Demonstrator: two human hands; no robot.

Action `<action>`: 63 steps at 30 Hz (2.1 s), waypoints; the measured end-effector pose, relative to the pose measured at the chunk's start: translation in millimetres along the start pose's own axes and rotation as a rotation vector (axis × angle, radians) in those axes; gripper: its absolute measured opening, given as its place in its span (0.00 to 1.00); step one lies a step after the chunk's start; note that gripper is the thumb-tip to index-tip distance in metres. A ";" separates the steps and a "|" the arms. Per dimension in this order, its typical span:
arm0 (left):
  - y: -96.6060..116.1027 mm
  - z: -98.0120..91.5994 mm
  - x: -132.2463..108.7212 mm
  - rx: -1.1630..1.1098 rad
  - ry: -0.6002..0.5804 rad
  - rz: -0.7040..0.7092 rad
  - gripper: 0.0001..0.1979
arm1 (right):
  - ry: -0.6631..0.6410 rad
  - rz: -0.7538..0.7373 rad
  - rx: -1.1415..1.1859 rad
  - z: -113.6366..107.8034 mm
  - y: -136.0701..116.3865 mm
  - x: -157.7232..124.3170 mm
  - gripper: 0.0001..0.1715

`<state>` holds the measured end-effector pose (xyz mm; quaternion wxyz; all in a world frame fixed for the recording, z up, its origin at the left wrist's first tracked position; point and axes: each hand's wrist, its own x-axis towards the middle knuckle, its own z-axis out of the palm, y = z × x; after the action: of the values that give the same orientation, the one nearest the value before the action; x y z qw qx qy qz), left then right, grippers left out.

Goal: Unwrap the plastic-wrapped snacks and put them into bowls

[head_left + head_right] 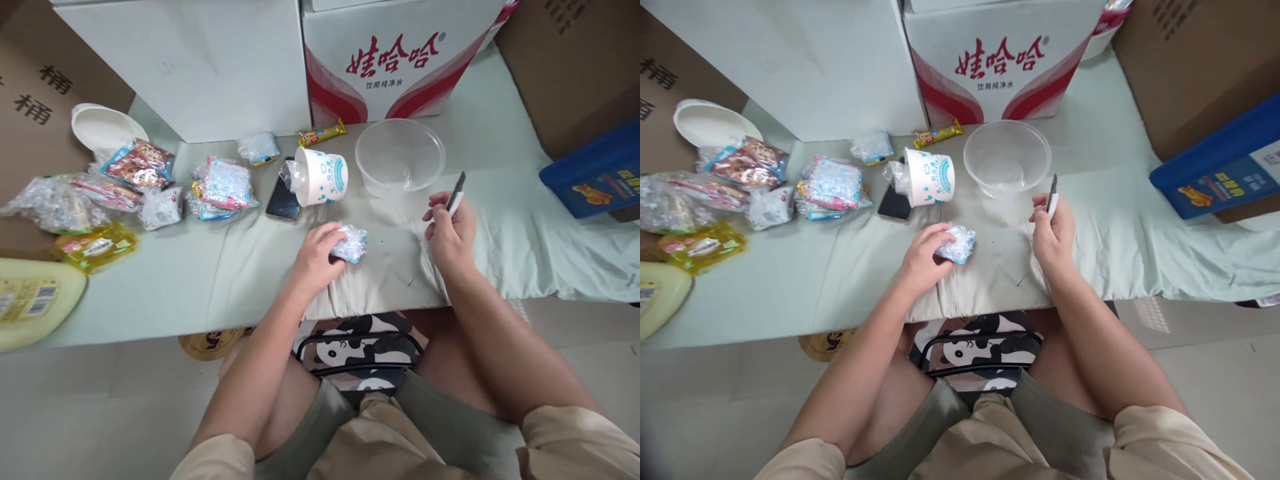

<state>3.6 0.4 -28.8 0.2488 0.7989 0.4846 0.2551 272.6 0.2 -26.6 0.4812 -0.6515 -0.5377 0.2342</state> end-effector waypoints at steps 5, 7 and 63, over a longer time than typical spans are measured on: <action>0.2 3.1 1.2 0.007 -0.012 -0.001 0.21 | 0.012 -0.020 -0.035 6.7 -3.0 -16.1 0.13; 1.9 5.6 2.2 0.003 -0.003 -0.015 0.20 | -0.063 -0.084 -0.077 10.5 -7.9 -20.7 0.14; 25.4 -13.1 81.1 -0.019 0.416 -0.061 0.16 | -0.499 -0.216 -0.027 5.3 0.6 -22.6 0.23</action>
<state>44.0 65.1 10.8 0.1586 0.7113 0.5472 0.4117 261.5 -18.8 -34.2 0.3473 -0.5190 -0.7092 0.3273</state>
